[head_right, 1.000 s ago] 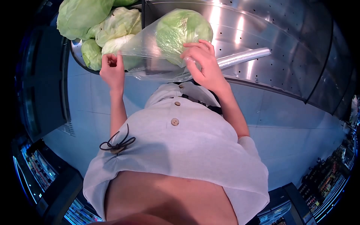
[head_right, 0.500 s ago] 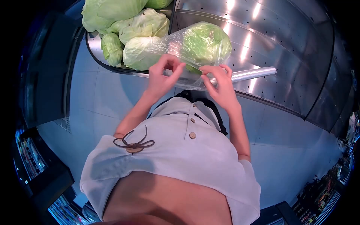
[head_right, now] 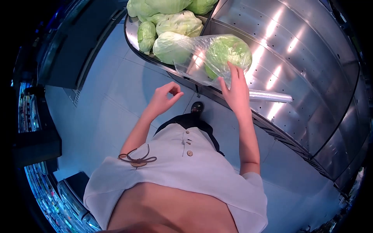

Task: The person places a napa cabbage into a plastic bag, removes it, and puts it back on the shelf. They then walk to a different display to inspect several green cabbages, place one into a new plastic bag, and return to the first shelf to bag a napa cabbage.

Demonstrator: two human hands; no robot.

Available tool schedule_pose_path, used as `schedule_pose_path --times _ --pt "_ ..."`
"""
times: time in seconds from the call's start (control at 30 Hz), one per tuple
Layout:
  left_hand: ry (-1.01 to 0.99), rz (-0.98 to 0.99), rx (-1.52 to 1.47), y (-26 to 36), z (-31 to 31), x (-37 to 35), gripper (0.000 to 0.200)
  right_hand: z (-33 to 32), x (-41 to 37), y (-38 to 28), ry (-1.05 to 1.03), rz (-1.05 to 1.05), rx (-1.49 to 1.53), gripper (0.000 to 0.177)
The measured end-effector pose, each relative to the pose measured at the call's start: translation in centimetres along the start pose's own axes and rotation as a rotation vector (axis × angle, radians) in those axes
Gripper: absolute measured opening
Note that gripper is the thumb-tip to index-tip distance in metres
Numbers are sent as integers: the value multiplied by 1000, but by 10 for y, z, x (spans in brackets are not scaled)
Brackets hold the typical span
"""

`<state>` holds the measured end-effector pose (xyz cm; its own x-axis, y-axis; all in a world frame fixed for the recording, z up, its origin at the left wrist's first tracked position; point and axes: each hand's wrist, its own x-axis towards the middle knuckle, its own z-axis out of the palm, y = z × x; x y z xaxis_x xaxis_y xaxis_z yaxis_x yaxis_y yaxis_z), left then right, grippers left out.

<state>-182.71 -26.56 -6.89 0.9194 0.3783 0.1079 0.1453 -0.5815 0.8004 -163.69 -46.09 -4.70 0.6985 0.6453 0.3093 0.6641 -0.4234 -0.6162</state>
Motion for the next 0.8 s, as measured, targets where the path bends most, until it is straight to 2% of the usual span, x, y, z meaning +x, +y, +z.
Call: schedule_pose_path --times 0.07,0.1,0.2,0.23,0.33,0.43,0.53,0.63,0.73,0.8 --pt "64 -50 16 -10 -16 -29 15 12 2 3 30 107 12 56" --pt "101 -85 5 -20 -24 -43 15 12 4 -4 1 195 6 49" --pt "199 -203 -29 -52 -49 -77 15 24 0 -20 43 188 -58 40" --pt "227 -245 -43 -64 -59 -85 15 29 -3 -33 147 143 -37 30" --pt "272 -321 -43 -99 -91 -98 16 52 -9 -76 131 88 118 24" --pt "297 -373 -60 -139 -127 -103 15 116 -10 -107 -119 158 422 19" --pt "282 -375 -42 -184 -173 -107 13 190 9 -146 -324 129 440 15" --pt "307 -491 10 -222 -220 -115 13 249 35 -188 -433 80 427 18" --pt "256 -519 -25 -250 -258 -117 13 287 59 -204 -426 207 533 42" --pt "245 -547 -124 -270 -273 -102 13 310 72 -197 -276 335 547 60"
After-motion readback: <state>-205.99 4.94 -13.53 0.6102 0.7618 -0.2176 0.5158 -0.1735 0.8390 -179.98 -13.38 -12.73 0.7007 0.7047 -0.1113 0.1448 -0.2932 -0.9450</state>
